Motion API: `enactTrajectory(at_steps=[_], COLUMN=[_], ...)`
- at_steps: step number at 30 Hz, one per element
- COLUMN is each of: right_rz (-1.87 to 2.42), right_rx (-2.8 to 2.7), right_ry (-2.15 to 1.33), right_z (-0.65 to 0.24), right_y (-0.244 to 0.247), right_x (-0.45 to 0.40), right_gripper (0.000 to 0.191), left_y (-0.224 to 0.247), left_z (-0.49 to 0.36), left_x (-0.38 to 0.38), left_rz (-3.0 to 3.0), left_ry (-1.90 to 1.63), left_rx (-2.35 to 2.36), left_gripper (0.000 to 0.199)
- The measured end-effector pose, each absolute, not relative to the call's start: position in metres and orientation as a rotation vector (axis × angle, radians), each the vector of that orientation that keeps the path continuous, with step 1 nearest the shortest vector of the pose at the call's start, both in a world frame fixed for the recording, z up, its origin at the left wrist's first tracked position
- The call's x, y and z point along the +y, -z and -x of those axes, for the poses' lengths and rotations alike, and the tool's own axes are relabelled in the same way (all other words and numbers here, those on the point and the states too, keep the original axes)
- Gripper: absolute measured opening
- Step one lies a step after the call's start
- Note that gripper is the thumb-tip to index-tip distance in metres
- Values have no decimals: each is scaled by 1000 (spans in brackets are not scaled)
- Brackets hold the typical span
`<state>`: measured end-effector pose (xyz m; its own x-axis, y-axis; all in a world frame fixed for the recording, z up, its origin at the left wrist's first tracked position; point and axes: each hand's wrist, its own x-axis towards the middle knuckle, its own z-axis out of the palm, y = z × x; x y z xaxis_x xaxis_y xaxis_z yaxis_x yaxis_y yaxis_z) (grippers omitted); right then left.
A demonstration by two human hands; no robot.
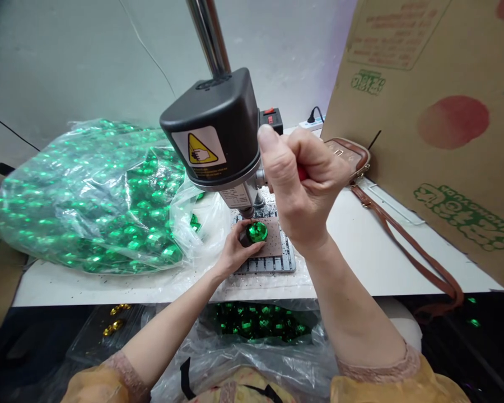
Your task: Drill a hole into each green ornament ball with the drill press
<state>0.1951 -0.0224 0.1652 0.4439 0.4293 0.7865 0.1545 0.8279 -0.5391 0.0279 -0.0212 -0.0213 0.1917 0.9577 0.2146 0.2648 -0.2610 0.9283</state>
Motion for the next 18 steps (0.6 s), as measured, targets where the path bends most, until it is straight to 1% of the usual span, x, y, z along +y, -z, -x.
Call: enactTrajectory(at_steps=[5, 11, 18], right_rz=[446, 366, 423], right_rx=[-1100, -1082, -1111], right_ry=[-153, -18, -115], right_z=[-192, -190, -195], right_y=[-156, -140, -129], right_x=[-23, -24, -29], right_gripper=[55, 55, 56], left_y=[26, 33, 34], left_z=[-26, -26, -26], left_x=[-21, -20, -21], left_rz=[-1695, -1767, -1736], left_ry=[-1113, -1144, -1127], left_rx=[1153, 1147, 1141], left_gripper=[56, 53, 55])
